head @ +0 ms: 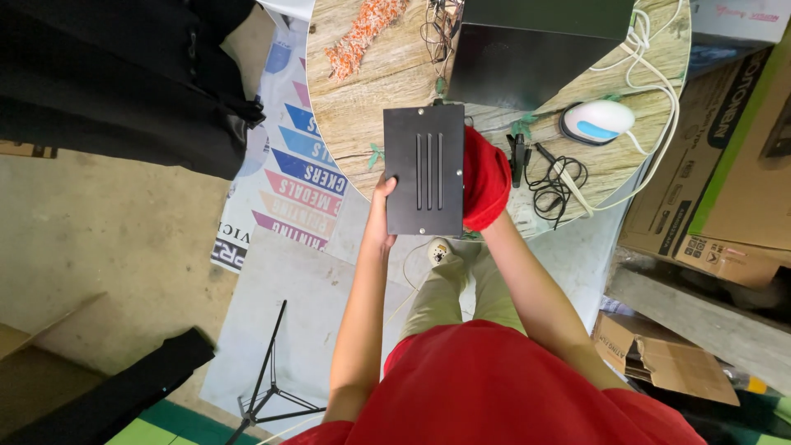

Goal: Tidying a workspace by cutting tape, coiling a cable, and cleaning an electronic component with a cloth.

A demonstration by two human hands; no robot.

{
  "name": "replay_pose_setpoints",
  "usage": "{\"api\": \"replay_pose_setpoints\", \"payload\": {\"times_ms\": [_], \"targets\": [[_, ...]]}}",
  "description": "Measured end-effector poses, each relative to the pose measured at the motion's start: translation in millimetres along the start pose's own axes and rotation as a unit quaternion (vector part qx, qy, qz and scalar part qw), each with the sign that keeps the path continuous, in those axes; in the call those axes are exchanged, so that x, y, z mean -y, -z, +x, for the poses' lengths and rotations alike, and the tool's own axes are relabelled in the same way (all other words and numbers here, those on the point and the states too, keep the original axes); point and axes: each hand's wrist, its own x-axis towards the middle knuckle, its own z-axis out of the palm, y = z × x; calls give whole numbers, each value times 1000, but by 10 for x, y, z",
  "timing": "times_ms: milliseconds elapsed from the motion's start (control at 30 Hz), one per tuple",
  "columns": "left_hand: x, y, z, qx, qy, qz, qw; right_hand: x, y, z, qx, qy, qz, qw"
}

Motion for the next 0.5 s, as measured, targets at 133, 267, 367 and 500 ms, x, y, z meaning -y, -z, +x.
{"api": "replay_pose_setpoints", "payload": {"times_ms": [133,267,367,500], "targets": [[75,-109,159,-49,32,-58,997,-95,-298,-168,29,138,-201,969],[195,-243,384,-111,-48,-81,989,-161,-690,-238,16,143,-99,985],[382,-330,425,-150,-137,19,979,-284,-657,-187,-73,73,143,984],[819,-166,435,-210,-208,214,931,-358,-579,-144,-181,45,204,961]]}}
